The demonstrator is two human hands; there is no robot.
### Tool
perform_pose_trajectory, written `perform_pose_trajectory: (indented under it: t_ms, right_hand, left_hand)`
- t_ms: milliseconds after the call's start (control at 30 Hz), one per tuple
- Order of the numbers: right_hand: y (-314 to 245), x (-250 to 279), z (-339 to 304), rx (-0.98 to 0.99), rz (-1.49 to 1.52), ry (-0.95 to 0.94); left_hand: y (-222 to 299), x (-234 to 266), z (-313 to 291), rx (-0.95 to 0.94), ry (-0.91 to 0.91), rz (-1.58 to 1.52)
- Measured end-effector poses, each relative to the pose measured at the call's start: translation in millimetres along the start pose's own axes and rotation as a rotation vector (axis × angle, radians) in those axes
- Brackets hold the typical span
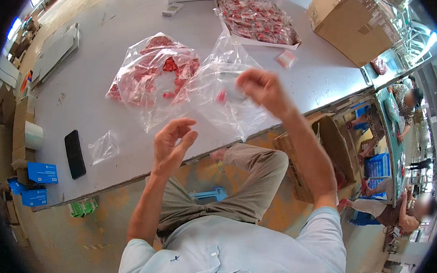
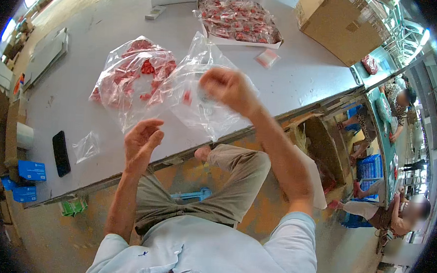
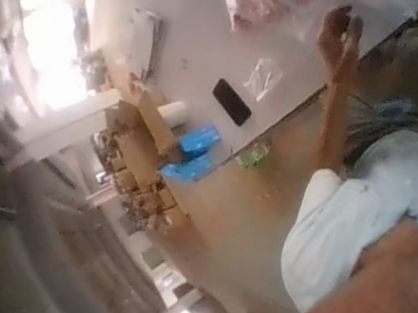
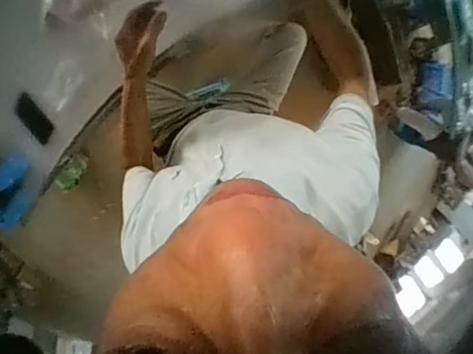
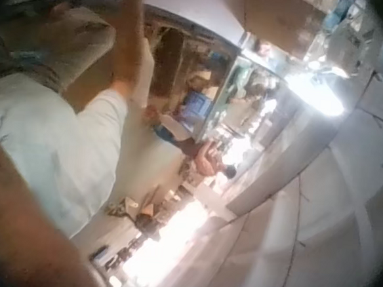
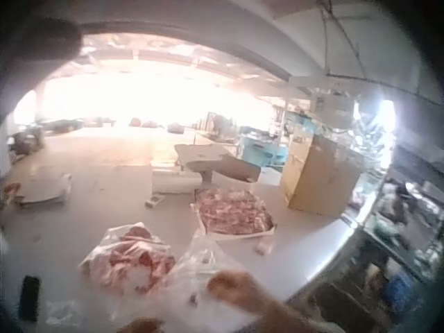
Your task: Manually packaging small red plastic components into small resealable bags.
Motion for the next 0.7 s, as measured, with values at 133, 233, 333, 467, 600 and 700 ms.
perform_pose_trajectory:
  t_ms: [133, 233, 333, 467, 600, 700]
  right_hand:
    - [57, 109, 95, -0.216, 0.232, 0.482]
    - [135, 155, 134, -0.246, -0.068, 0.393]
    - [63, 95, 87, -0.080, 0.040, 0.527]
    - [-7, -24, -16, 0.062, -0.027, 0.191]
    - [-28, -126, -65, 0.103, -0.004, -0.055]
    - [-41, -161, -93, 0.132, -0.046, -0.061]
  left_hand:
    - [-3, 32, -13, 0.011, 0.100, 0.087]
    - [24, 47, -28, -0.312, 0.101, 0.481]
    - [53, 89, -70, -0.545, 0.262, 0.842]
    - [81, 157, -107, -0.594, 0.478, 1.203]
    - [88, 185, -98, -0.424, 0.573, 1.475]
    - [65, 205, -82, -0.419, 0.490, 1.392]
Point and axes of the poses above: each hand's wrist, its own z-axis towards the middle knuckle, its own x-axis out of the back of the hand, y = z × x, the point moved 7 cm from there along z, towards the middle knuckle, and after that the axes turned 12 degrees about -z, right-handed, at the moved point
